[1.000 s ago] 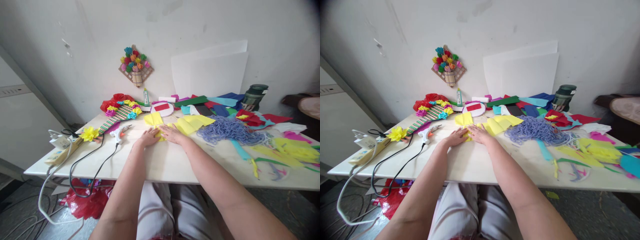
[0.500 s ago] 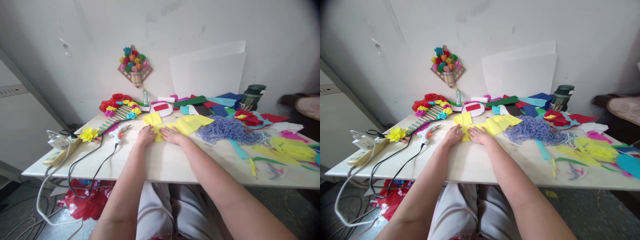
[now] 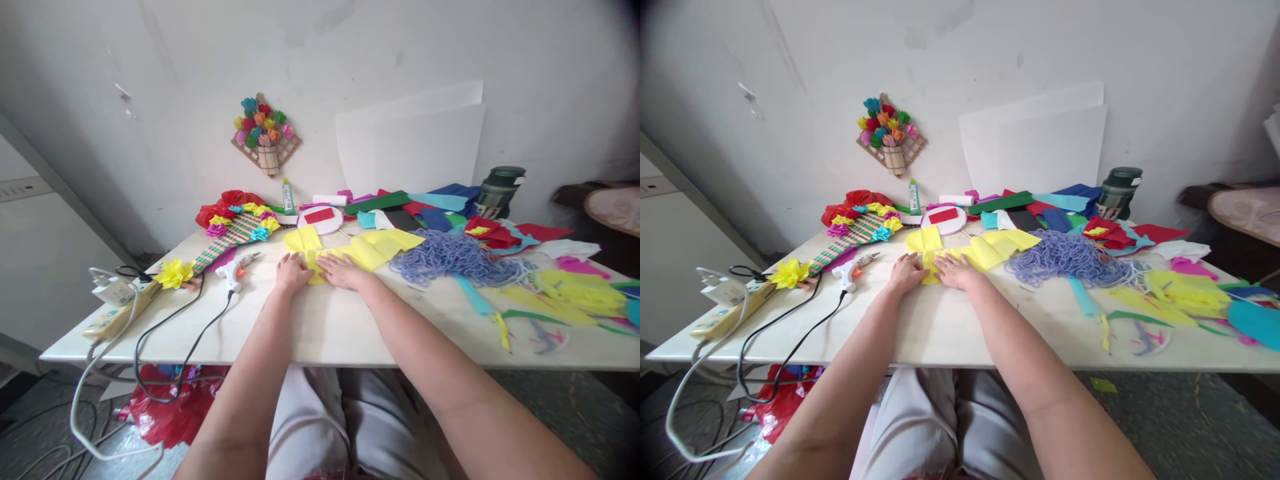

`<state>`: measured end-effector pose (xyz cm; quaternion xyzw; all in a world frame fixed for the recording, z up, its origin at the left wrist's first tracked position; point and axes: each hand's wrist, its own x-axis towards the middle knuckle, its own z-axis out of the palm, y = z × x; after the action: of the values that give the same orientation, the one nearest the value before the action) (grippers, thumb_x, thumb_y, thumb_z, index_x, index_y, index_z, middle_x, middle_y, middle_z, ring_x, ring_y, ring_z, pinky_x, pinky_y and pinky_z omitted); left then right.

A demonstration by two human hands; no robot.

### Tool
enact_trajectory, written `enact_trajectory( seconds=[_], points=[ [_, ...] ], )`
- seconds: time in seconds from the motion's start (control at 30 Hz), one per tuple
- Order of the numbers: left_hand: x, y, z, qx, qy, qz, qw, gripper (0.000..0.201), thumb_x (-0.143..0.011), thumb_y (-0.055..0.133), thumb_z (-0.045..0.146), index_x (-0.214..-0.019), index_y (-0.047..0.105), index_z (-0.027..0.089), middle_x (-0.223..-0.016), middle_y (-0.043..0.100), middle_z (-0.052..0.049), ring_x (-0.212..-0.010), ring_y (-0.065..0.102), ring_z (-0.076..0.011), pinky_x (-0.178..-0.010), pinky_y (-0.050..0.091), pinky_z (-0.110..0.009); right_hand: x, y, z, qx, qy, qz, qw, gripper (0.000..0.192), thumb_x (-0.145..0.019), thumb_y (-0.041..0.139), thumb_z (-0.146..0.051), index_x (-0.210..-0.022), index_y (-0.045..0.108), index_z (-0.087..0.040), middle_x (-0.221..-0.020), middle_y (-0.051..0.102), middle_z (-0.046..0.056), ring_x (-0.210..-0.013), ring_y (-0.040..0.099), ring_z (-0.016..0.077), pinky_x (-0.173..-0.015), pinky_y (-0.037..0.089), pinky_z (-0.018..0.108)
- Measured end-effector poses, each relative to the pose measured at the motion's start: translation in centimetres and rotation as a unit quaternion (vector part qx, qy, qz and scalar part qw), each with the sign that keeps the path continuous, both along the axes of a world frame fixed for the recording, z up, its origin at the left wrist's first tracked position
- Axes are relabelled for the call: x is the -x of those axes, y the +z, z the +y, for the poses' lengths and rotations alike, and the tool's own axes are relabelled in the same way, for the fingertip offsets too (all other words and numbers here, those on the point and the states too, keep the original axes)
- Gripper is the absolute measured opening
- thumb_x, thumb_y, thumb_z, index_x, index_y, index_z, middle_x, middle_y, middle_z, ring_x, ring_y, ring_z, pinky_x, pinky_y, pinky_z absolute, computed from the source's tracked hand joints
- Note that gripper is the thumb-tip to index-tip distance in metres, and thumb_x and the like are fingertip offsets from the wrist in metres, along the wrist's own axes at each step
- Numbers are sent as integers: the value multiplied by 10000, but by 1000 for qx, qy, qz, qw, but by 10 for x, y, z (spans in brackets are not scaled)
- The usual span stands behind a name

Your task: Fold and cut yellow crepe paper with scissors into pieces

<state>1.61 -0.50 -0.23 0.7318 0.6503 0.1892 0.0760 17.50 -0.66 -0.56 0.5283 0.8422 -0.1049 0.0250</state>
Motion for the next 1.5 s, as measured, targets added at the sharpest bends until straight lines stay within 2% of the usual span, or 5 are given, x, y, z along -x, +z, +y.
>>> enact_trajectory(
  seconds=[0.23, 0.4, 0.67, 1.03, 1.5],
  points=[
    [-8, 0, -1, -80, -57, -10, 995, 91, -640, 560, 261, -675, 619, 201, -1240, 508, -36, -1201, 372, -214, -1020, 230, -353, 1, 7, -5, 7, -1, 21, 1000, 571, -865, 144, -460, -1390, 131, -234, -1453, 76, -53, -1328, -22, 164, -1049, -13, 471],
    [-13, 1, -3, -64, -127, -55, 988, 186, -729, 484, 314, -742, 622, 189, -1222, 523, -36, -1135, 447, -194, -1000, 271, -321, 1, 8, -7, -3, 1, 16, 1000, 548, -870, 152, -406, -1391, 130, -236, -1452, 114, -28, -1329, 19, 177, -1050, 13, 474],
    [-11, -4, -2, -94, -179, -70, 977, 261, -710, 476, 216, -951, 577, 205, -823, 636, -7, -899, 553, -150, -858, 390, -250, 0, 2, -1, -7, 7, 21, 1000, 568, -860, 162, -408, -1392, 126, -213, -1454, 112, -2, -1329, 17, 178, -1045, 17, 489],
    [-12, -6, 2, -63, -167, -44, 983, 96, -754, 442, 218, -765, 536, 201, -828, 622, -25, -820, 564, -150, -783, 404, -264, 0, 1, -1, -9, -8, 23, 1000, 587, -854, 182, -397, -1390, 137, -165, -1454, 108, 6, -1329, -5, 162, -1052, 8, 465],
    [-10, -12, 2, -19, -122, -16, 992, 149, -779, 458, 314, -896, 440, 223, -930, 639, -25, -937, 569, -169, -971, 266, -387, 1, 2, -2, -16, -8, 3, 1000, 585, -839, 196, -309, -1396, 90, -167, -1459, 49, -11, -1328, -10, 145, -1059, 18, 449]
  ],
)
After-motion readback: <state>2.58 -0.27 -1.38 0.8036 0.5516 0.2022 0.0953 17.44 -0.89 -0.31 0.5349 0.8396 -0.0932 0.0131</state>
